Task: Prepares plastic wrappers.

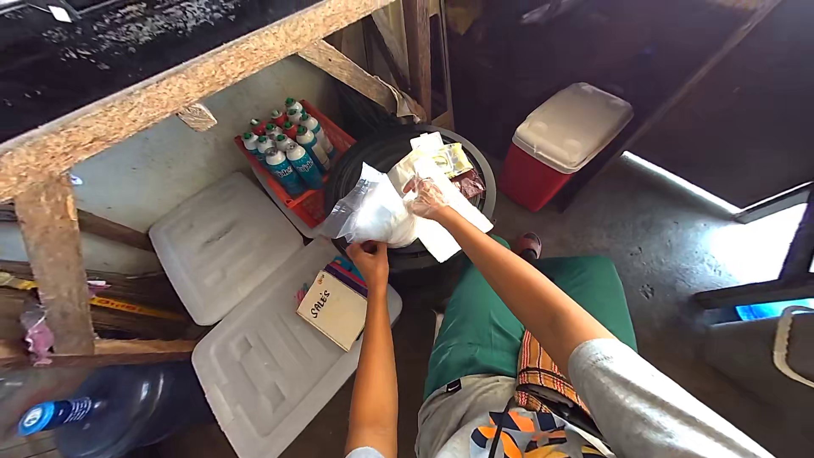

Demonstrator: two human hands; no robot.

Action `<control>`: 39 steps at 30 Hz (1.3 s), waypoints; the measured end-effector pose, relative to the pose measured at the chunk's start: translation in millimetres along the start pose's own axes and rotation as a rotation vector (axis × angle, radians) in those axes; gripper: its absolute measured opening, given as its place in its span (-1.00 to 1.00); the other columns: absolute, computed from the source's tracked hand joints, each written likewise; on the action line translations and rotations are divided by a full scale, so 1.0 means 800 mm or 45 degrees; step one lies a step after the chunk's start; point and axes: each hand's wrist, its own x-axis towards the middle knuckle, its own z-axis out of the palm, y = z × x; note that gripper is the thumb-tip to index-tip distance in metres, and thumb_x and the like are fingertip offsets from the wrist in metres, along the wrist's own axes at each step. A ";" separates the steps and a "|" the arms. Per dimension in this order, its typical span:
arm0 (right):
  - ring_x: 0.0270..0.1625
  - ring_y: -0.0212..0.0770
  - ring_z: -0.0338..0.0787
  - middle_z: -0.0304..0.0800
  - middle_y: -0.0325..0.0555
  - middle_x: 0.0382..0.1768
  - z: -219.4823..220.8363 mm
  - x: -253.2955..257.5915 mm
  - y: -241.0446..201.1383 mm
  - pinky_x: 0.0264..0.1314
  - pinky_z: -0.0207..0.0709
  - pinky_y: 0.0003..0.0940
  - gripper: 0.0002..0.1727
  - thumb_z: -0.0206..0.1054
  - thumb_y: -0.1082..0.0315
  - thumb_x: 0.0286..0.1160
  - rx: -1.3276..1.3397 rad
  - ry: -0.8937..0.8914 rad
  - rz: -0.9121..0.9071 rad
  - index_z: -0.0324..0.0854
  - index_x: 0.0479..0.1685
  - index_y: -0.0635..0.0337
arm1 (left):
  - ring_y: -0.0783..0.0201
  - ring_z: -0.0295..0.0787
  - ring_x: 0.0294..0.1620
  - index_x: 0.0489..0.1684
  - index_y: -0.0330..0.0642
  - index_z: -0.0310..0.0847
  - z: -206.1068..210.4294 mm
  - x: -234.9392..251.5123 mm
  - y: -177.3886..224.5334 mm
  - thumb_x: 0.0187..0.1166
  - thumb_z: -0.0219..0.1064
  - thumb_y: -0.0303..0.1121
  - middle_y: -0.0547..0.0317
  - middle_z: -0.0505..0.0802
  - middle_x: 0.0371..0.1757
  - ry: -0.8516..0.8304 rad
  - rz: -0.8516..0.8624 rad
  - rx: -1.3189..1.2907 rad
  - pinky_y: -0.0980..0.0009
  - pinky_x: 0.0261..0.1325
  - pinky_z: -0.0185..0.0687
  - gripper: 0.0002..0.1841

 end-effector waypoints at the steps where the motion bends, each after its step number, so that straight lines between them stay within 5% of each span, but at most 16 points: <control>1: 0.52 0.37 0.51 0.56 0.45 0.41 -0.009 -0.007 -0.010 0.53 0.36 0.30 -0.43 0.47 0.38 0.37 -0.055 0.015 -0.130 0.57 0.44 0.33 | -0.14 0.56 0.43 0.62 -0.53 0.11 -0.009 0.001 0.008 0.38 0.54 -0.48 -0.47 0.44 0.54 -0.035 0.075 -0.050 0.06 0.41 0.58 -0.18; 3: 0.61 0.32 0.43 0.47 0.46 0.52 -0.029 -0.024 -0.031 0.65 0.27 0.19 -0.26 0.48 0.42 0.30 0.067 -0.023 -0.431 0.42 0.60 0.38 | -0.01 0.32 0.70 0.82 -0.42 -0.37 -0.028 0.006 0.026 0.22 0.57 -0.53 -0.38 0.25 0.74 -0.172 0.260 -0.255 0.16 0.65 0.37 0.18; 4: 0.64 0.24 0.42 0.44 0.43 0.57 -0.033 -0.026 -0.035 0.69 0.25 0.06 -0.16 0.49 0.38 0.21 0.209 -0.063 -0.591 0.35 0.64 0.44 | 0.12 0.32 0.71 0.83 -0.37 -0.43 -0.034 0.011 0.035 0.16 0.62 -0.48 -0.28 0.28 0.74 -0.230 0.342 -0.361 0.24 0.68 0.36 0.25; 6: 0.66 0.01 0.43 0.40 0.38 0.61 -0.032 -0.024 -0.045 0.72 0.26 -0.23 0.00 0.55 0.27 0.10 0.504 -0.182 -0.792 0.21 0.65 0.58 | 0.25 0.41 0.64 0.80 -0.42 -0.40 -0.039 0.025 0.051 0.05 0.71 -0.37 -0.22 0.37 0.68 -0.268 0.413 -0.512 0.32 0.64 0.42 0.32; 9: 0.35 -0.25 0.67 0.65 0.26 0.33 -0.026 -0.018 -0.061 0.48 0.49 -0.43 -0.12 0.62 0.45 0.03 0.640 -0.229 -0.806 0.35 0.50 0.59 | 0.39 0.65 0.35 0.66 -0.48 0.00 -0.025 0.040 0.066 -0.05 0.76 -0.40 -0.06 0.64 0.39 -0.190 0.338 -0.585 0.41 0.45 0.60 0.16; 12: 0.19 -0.20 0.75 0.77 0.22 0.14 -0.012 -0.022 -0.052 0.37 0.54 -0.30 -0.16 0.68 0.43 -0.06 0.423 -0.163 -0.658 0.48 0.40 0.54 | 0.44 0.72 0.24 0.47 -0.57 0.20 0.001 0.038 0.049 -0.19 0.81 -0.46 0.00 0.75 0.23 -0.149 0.347 -0.582 0.43 0.40 0.64 0.07; 15: 0.42 0.03 0.67 0.67 0.37 0.33 0.008 -0.032 -0.031 0.58 0.42 -0.14 -0.08 0.70 0.44 -0.05 0.289 -0.113 -0.584 0.41 0.50 0.55 | 0.44 0.68 0.31 0.50 -0.60 0.20 0.018 0.031 0.024 -0.25 0.83 -0.47 -0.05 0.73 0.31 -0.142 0.370 -0.541 0.45 0.47 0.57 0.12; 20: 0.66 0.17 0.45 0.46 0.39 0.57 0.027 -0.034 -0.009 0.73 0.20 0.06 -0.18 0.55 0.30 0.39 -0.018 -0.141 -0.362 0.30 0.63 0.51 | 0.05 0.64 0.42 0.41 -0.62 0.43 0.031 0.035 0.002 -0.06 0.79 -0.35 -0.34 0.73 0.33 -0.175 0.359 -0.134 0.12 0.57 0.44 -0.07; 24: 0.67 0.22 0.43 0.42 0.41 0.60 0.070 -0.008 0.052 0.74 0.21 0.12 -0.12 0.53 0.16 0.42 -0.020 0.024 -0.390 0.26 0.68 0.47 | -0.02 0.67 0.39 0.37 -0.60 0.48 0.038 0.043 -0.016 0.12 0.71 -0.28 -0.36 0.75 0.29 -0.291 0.401 -0.048 0.04 0.55 0.45 -0.19; 29: 0.74 0.28 0.31 0.28 0.39 0.70 0.041 -0.063 0.030 0.79 0.09 0.14 0.06 0.54 0.08 0.40 -0.032 -0.047 -0.271 0.02 0.83 0.37 | 0.00 0.66 0.43 0.48 -0.56 0.41 0.022 0.042 -0.014 0.39 0.60 -0.31 -0.34 0.73 0.35 -0.421 0.361 -0.054 0.07 0.57 0.47 -0.28; 33: 0.66 0.31 0.42 0.38 0.40 0.62 -0.001 -0.144 0.094 0.68 0.30 0.22 -0.15 0.60 0.19 0.35 0.017 0.078 -0.210 0.38 0.70 0.20 | 0.02 0.64 0.44 0.53 -0.52 0.33 0.012 0.027 -0.008 0.52 0.51 -0.34 -0.34 0.67 0.40 -0.360 0.181 -0.078 0.12 0.56 0.48 -0.33; 37: 0.58 0.27 0.53 0.57 0.29 0.51 -0.075 -0.203 0.219 0.64 0.35 0.25 -0.44 0.45 0.18 0.54 -0.166 0.322 0.037 0.59 0.48 0.28 | 0.00 0.51 0.58 0.75 -0.48 -0.01 0.014 -0.036 -0.005 0.68 0.31 -0.34 -0.40 0.47 0.60 0.053 0.102 -0.174 0.23 0.58 0.46 -0.26; 39: 0.52 0.31 0.58 0.65 0.31 0.41 -0.110 -0.227 0.275 0.60 0.35 0.31 -0.51 0.37 0.19 0.58 -0.164 0.462 0.191 0.64 0.40 0.30 | 0.07 0.61 0.35 0.62 -0.60 0.10 0.026 -0.081 0.000 0.73 0.19 -0.33 -0.42 0.59 0.40 0.085 0.226 -0.077 0.29 0.38 0.54 -0.39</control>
